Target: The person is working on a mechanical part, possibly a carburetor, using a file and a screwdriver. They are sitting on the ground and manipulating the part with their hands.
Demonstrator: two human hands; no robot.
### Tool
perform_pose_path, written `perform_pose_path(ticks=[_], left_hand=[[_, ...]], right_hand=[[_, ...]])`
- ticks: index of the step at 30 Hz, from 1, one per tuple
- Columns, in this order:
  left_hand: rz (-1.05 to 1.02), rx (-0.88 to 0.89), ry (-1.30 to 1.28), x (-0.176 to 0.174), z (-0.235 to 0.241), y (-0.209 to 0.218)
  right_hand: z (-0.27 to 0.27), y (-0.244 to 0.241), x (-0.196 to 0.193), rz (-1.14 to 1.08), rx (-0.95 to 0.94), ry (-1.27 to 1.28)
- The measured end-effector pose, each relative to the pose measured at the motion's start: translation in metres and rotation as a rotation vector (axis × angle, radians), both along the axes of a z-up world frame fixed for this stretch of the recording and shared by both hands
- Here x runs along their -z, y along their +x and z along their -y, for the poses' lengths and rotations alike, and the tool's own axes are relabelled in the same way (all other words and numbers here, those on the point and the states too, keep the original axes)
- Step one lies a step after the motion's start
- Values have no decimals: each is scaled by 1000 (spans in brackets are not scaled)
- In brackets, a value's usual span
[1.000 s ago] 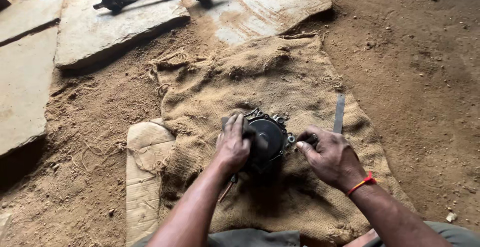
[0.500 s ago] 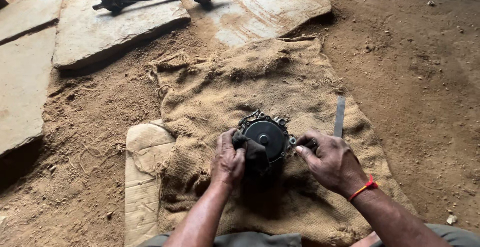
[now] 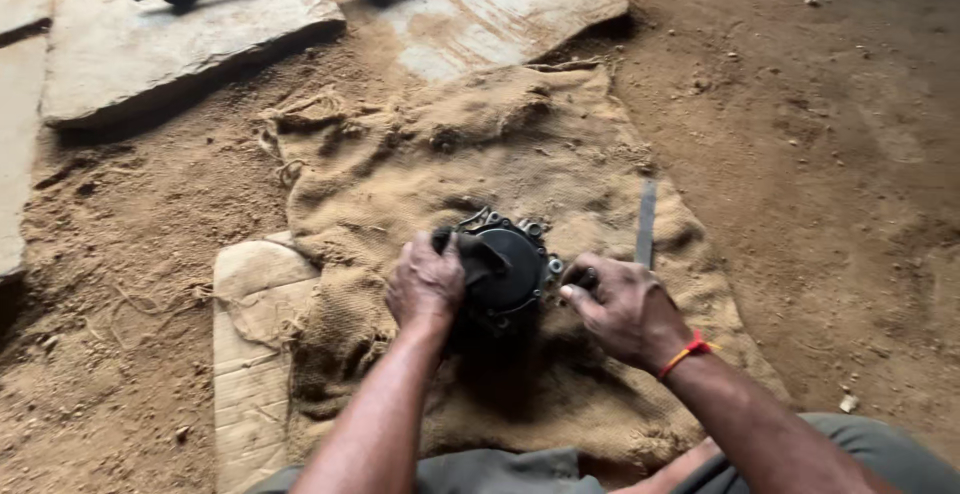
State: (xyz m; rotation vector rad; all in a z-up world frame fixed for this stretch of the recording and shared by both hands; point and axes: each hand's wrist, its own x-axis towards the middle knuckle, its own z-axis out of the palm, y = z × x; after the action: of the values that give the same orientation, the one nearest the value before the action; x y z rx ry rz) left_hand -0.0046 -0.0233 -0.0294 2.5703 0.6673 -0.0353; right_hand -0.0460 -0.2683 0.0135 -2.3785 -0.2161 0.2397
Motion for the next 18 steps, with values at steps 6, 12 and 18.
perform_pose_path(ticks=[6, 12, 18], left_hand=[[101, 205, -27, -2, -5, -19], [127, 471, 265, 12, -16, -43], [-134, 387, 210, -20, -20, -64]], right_hand=[[1, 3, -1, -13, 25, 67], [7, 5, 16, -23, -33, -243], [-3, 3, 18, -119, -131, -357]])
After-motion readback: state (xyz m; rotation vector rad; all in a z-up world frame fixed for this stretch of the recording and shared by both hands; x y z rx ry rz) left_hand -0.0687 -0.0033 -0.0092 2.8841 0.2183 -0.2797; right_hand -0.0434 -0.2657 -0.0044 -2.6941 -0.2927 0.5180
